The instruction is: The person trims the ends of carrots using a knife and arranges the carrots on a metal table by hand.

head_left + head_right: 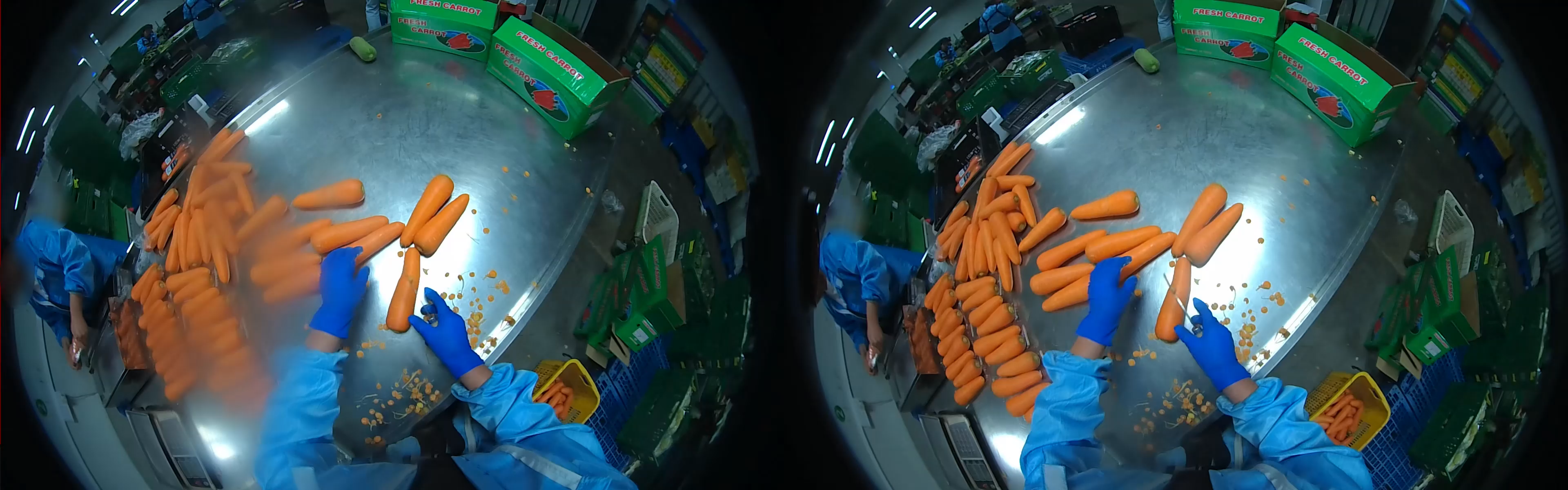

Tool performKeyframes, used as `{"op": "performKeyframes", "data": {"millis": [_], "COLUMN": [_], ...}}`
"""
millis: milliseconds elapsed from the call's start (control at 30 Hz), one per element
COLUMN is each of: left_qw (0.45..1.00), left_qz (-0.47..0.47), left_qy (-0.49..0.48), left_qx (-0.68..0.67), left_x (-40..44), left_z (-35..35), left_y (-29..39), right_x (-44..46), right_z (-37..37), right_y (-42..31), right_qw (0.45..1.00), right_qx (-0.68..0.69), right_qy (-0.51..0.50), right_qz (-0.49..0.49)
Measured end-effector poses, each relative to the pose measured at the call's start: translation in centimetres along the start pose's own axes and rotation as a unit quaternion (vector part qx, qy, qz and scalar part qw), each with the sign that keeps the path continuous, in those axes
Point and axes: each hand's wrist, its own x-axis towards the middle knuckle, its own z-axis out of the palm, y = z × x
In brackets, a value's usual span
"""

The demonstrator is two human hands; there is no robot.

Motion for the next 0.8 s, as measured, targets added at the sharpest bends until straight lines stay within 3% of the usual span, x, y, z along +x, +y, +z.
{"op": "performKeyframes", "data": {"millis": [167, 233, 300, 400, 500, 533, 600, 667, 733, 800], "left_qw": [0.984, 0.975, 0.957, 0.938, 0.918, 0.927, 0.944, 0.986, 0.992, 0.895], "left_qz": [0.002, -0.051, -0.024, -0.022, -0.017, -0.028, -0.049, -0.079, -0.112, -0.247], "left_qy": [-0.004, -0.068, -0.017, -0.015, -0.043, -0.044, -0.059, -0.035, 0.021, -0.049], "left_qx": [0.178, 0.203, 0.289, 0.345, 0.395, 0.371, 0.321, 0.140, -0.052, -0.368], "left_x": [2.5, 5.3, 4.5, 4.5, 5.0, 5.1, 4.1, 2.3, -1.2, -4.7], "left_z": [4.0, 5.0, 5.2, 5.9, 6.6, 6.4, 5.9, 2.2, 0.2, -3.3], "left_y": [-0.5, -0.6, -0.4, -0.1, -0.2, -0.1, 0.2, 3.0, 3.6, 4.8], "right_x": [1.9, 3.0, 2.9, 2.9, 3.1, 4.0, 2.6, 0.6, -2.5, -5.2], "right_z": [1.6, 1.8, 2.1, 2.1, 2.0, 3.8, 2.8, 0.8, -1.0, -2.0], "right_y": [-2.3, -2.9, -3.9, -3.5, -2.1, 1.7, 1.5, -0.5, -2.0, -2.8], "right_qw": [0.997, 0.998, 0.996, 0.996, 0.993, 0.990, 0.968, 0.935, 0.929, 0.931], "right_qx": [-0.040, -0.025, -0.061, -0.040, 0.070, 0.087, 0.236, 0.338, 0.350, 0.347], "right_qy": [0.062, 0.064, 0.011, 0.028, 0.065, 0.107, 0.065, 0.017, -0.024, -0.046], "right_qz": [-0.005, -0.009, 0.068, 0.076, 0.064, 0.005, 0.056, 0.111, 0.113, 0.104]}}
